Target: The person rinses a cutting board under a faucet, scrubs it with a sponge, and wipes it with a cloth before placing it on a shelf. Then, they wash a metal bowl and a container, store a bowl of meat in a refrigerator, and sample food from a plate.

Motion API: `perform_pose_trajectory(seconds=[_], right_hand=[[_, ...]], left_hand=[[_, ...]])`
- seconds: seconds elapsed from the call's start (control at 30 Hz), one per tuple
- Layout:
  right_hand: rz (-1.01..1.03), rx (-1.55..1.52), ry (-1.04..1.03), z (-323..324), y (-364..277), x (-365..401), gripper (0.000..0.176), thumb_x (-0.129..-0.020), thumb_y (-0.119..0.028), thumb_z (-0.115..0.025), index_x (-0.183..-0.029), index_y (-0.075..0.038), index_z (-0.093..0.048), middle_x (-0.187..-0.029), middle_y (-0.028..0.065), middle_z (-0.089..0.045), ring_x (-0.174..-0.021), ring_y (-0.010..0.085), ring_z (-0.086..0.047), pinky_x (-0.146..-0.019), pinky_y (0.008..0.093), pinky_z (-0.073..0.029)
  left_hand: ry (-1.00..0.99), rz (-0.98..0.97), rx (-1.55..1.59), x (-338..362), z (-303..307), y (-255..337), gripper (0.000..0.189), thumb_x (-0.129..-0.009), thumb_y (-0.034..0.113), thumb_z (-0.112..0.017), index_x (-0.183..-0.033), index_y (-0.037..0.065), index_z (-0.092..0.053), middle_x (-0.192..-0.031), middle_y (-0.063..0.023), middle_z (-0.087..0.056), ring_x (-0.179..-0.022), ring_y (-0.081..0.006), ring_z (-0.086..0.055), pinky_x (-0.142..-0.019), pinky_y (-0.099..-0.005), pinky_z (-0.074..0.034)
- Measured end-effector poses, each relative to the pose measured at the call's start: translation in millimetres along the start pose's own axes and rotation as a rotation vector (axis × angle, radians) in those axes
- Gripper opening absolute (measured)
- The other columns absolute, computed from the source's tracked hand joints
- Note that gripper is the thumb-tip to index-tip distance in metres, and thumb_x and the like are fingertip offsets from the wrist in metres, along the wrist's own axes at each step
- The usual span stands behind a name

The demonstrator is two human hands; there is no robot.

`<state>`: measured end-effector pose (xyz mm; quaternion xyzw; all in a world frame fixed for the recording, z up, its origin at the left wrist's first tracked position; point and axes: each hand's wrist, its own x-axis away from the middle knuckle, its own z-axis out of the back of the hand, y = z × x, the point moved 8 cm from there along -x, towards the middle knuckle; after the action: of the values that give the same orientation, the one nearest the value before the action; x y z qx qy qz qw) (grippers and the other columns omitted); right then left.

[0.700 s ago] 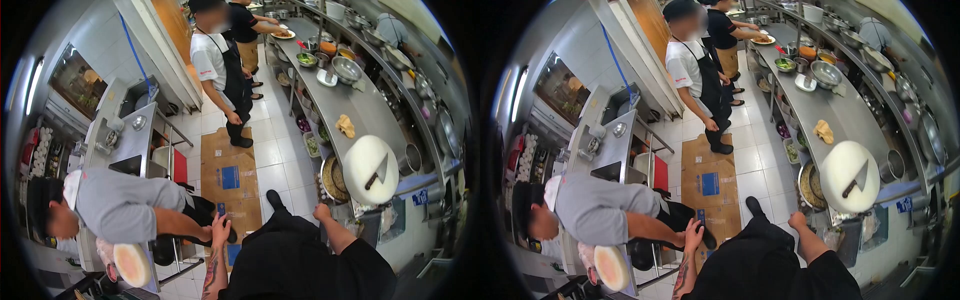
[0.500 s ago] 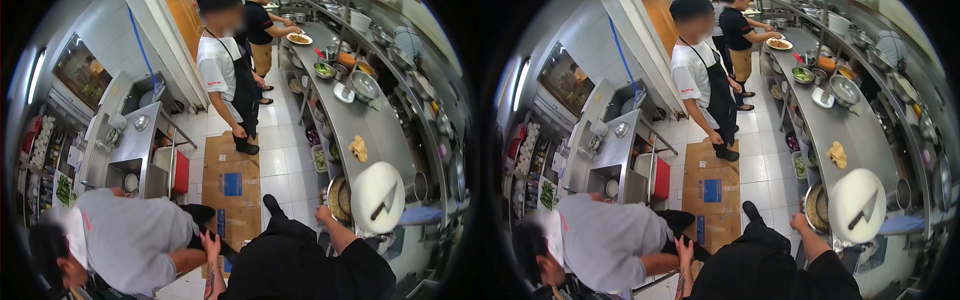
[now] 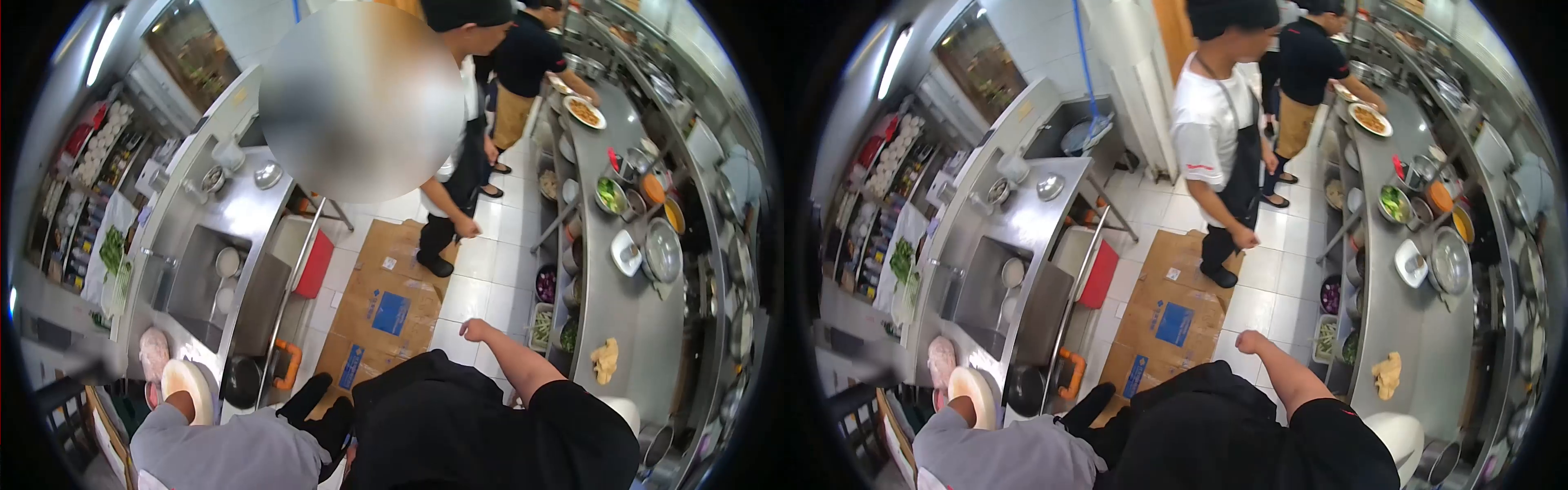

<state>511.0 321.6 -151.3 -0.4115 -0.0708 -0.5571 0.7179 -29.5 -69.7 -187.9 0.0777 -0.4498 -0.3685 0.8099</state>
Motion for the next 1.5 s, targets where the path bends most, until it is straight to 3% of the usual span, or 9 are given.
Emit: perform_pose_trajectory(seconds=[0.23, 0.47, 0.53, 0.67, 0.9, 1.1, 1.2, 1.37, 1.5], right_hand=[[0.143, -0.064, 0.339, 59, -45, -66, 0.014, -0.073, -0.016, -0.062, -0.075, -0.007, -0.073, -0.076, 0.0151, -0.071, -0.071, 0.0293, -0.068, -0.067, 0.0419, -0.054], [-0.117, 0.02, -0.286, -32, 65, -42, 0.023, -0.083, -0.023, -0.059, -0.081, -0.003, -0.071, -0.064, 0.0105, -0.068, -0.061, 0.022, -0.067, -0.055, 0.0373, -0.053], [-0.63, -0.392, -0.135, 1, 53, 15, 0.045, -0.092, -0.046, -0.059, -0.076, -0.005, -0.071, -0.071, 0.013, -0.07, -0.062, 0.0281, -0.069, -0.055, 0.043, -0.054], [-0.449, -0.36, -0.116, 17, 51, 50, 0.047, -0.096, -0.047, -0.055, -0.077, -0.005, -0.065, -0.068, 0.0115, -0.066, -0.054, 0.0262, -0.065, -0.044, 0.0411, -0.05], [-0.655, -0.604, -0.196, 23, 17, 24, 0.031, -0.095, -0.035, -0.06, -0.084, -0.006, -0.061, -0.071, 0.0111, -0.066, -0.055, 0.023, -0.065, -0.043, 0.0382, -0.05], [-0.475, -0.582, -0.27, 67, -32, -205, 0.023, -0.095, -0.025, -0.058, -0.093, -0.003, -0.063, -0.075, 0.0133, -0.068, -0.06, 0.0251, -0.068, -0.044, 0.0389, -0.053], [-0.094, -0.36, -0.405, 68, -132, -325, 0.017, -0.093, -0.018, -0.062, -0.093, -0.001, -0.066, -0.076, 0.011, -0.069, -0.061, 0.0198, -0.068, -0.052, 0.0317, -0.054], [0.462, -0.211, -0.512, 75, -593, -306, 0.027, -0.1, -0.024, -0.058, -0.093, 0.0, -0.067, -0.074, 0.0042, -0.064, -0.073, 0.0104, -0.062, -0.063, 0.0277, -0.049], [0.566, -0.379, -0.832, -65, -799, -244, 0.038, -0.098, -0.027, -0.065, -0.124, 0.001, -0.06, -0.117, 0.0106, -0.067, -0.11, 0.0173, -0.065, -0.097, 0.0309, -0.051]], left_hand=[[0.161, -0.075, -0.191, -27, -34, -20, 0.038, -0.098, 0.037, -0.054, -0.114, 0.006, -0.07, -0.104, -0.0198, -0.071, -0.095, -0.034, -0.067, -0.087, -0.043, -0.052], [0.442, -0.187, 0.331, -86, 171, 207, 0.032, -0.093, 0.02, -0.064, -0.121, 0.005, -0.065, -0.102, -0.0178, -0.072, -0.094, -0.0279, -0.071, -0.083, -0.0375, -0.054], [0.51, -0.192, 0.332, -129, 229, 219, 0.03, -0.094, 0.019, -0.062, -0.121, 0.003, -0.065, -0.104, -0.018, -0.071, -0.094, -0.0263, -0.07, -0.082, -0.0365, -0.054], [0.953, -0.448, 0.168, -140, 393, 277, 0.028, -0.093, 0.012, -0.059, -0.119, 0.003, -0.065, -0.113, -0.0189, -0.067, -0.106, -0.0357, -0.064, -0.094, -0.0421, -0.05], [1.117, -0.161, -0.153, -213, 483, 191, 0.041, -0.094, 0.018, -0.058, -0.131, 0.001, -0.056, -0.134, -0.0234, -0.055, -0.126, -0.0442, -0.05, -0.108, -0.0484, -0.038], [1.056, -0.132, -0.071, -157, 468, 190, 0.045, -0.097, 0.027, -0.057, -0.133, 0.0, -0.056, -0.141, -0.0258, -0.053, -0.132, -0.0453, -0.047, -0.114, -0.0557, -0.031], [1.03, 0.017, 0.214, -85, 484, 139, 0.037, -0.097, 0.021, -0.06, -0.127, 0.0, -0.061, -0.124, -0.0219, -0.064, -0.115, -0.0385, -0.06, -0.103, -0.0493, -0.043], [1.643, 0.465, 0.1, 44, 538, -54, 0.039, -0.098, 0.02, -0.061, -0.124, -0.008, -0.06, -0.119, -0.0228, -0.064, -0.112, -0.0334, -0.061, -0.096, -0.041, -0.047], [1.596, 0.431, 0.863, 32, 569, -216, 0.048, -0.098, 0.023, -0.062, -0.134, -0.007, -0.052, -0.127, -0.0201, -0.061, -0.117, -0.027, -0.058, -0.101, -0.0387, -0.045]])
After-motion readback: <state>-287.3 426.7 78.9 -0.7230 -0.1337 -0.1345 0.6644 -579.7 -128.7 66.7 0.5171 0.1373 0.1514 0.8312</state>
